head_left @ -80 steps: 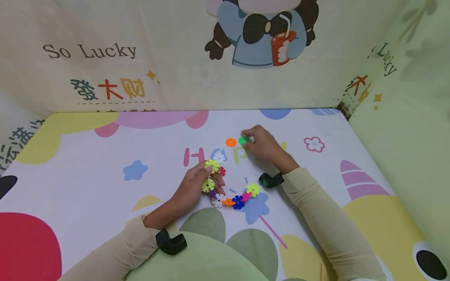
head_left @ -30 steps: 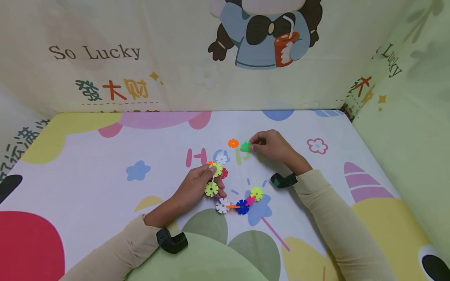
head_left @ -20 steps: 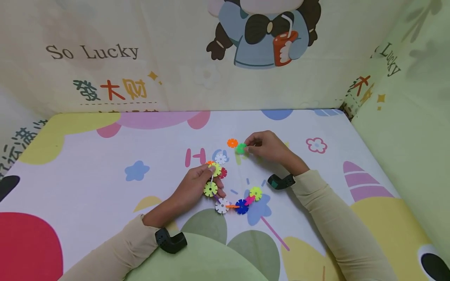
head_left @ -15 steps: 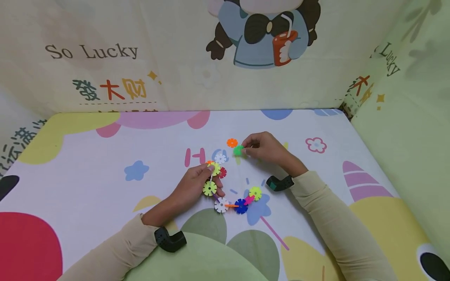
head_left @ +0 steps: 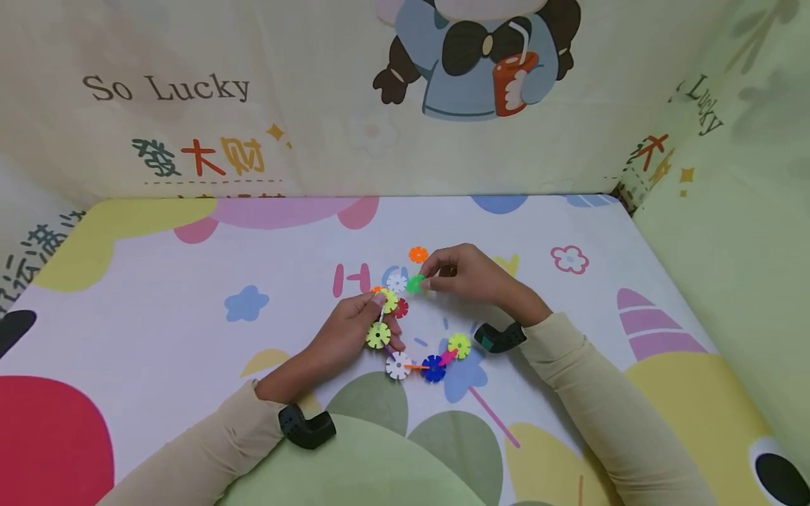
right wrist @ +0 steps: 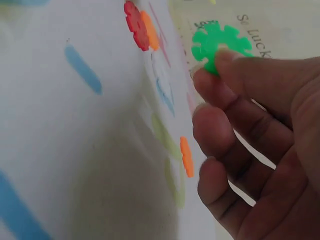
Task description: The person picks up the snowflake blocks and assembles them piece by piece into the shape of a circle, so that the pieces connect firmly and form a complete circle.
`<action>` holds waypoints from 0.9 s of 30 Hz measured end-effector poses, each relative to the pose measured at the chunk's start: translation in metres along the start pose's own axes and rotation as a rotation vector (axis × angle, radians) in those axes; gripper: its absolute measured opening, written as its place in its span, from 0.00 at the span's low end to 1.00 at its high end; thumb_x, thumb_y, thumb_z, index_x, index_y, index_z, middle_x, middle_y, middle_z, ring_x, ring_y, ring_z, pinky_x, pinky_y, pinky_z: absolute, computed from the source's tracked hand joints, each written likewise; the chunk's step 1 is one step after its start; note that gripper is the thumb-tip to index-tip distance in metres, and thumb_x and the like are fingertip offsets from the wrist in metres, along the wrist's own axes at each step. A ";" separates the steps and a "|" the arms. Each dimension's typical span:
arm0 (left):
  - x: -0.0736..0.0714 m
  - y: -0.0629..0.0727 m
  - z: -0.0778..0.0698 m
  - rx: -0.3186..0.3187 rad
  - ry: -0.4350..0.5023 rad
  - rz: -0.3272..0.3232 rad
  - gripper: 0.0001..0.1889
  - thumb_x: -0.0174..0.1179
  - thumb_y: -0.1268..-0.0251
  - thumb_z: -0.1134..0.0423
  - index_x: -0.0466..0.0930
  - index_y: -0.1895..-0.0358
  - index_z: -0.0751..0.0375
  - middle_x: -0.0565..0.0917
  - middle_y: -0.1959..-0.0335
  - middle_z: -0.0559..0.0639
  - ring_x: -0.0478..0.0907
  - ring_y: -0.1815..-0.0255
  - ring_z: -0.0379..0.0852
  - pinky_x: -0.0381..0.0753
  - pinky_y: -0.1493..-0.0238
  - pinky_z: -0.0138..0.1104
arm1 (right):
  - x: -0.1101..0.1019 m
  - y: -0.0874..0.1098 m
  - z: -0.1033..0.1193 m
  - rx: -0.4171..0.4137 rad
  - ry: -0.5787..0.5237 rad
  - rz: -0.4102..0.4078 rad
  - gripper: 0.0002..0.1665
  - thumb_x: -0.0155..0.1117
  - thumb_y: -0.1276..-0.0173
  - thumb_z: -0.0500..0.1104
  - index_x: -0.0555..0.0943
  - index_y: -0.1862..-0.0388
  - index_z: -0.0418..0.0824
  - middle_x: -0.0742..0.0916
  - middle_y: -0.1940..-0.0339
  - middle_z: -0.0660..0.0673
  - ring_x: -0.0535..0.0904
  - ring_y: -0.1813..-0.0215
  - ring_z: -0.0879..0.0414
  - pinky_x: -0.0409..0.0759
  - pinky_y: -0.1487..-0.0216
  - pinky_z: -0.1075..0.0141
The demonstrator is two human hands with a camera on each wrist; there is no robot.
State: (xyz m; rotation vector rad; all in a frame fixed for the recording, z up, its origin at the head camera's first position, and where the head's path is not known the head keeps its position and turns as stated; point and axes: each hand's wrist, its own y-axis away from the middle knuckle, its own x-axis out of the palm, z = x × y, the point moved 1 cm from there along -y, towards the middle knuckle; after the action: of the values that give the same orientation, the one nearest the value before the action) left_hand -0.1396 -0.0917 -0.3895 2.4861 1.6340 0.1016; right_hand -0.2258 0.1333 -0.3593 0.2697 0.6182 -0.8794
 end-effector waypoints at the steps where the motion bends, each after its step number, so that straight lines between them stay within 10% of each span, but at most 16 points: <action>1: 0.000 0.000 0.000 0.003 0.007 0.000 0.22 0.40 0.20 0.50 0.73 0.51 0.67 0.84 0.66 0.60 0.86 0.64 0.55 0.82 0.53 0.39 | 0.000 0.001 0.001 -0.010 -0.001 0.012 0.05 0.71 0.38 0.35 0.86 0.63 0.39 0.87 0.66 0.50 0.77 0.65 0.53 0.79 0.63 0.63; 27: 0.000 -0.002 0.001 0.015 0.088 0.032 0.19 0.45 0.21 0.54 0.69 0.47 0.70 0.82 0.64 0.64 0.85 0.64 0.57 0.83 0.54 0.41 | 0.009 0.004 0.020 -0.141 0.089 0.003 0.07 0.71 0.39 0.33 0.88 0.61 0.40 0.87 0.66 0.52 0.75 0.73 0.57 0.76 0.71 0.66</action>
State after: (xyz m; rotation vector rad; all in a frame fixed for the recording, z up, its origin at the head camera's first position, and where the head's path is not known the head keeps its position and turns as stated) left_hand -0.1412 -0.0913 -0.3911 2.5540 1.6334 0.2068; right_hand -0.2110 0.1212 -0.3491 0.1831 0.7588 -0.8197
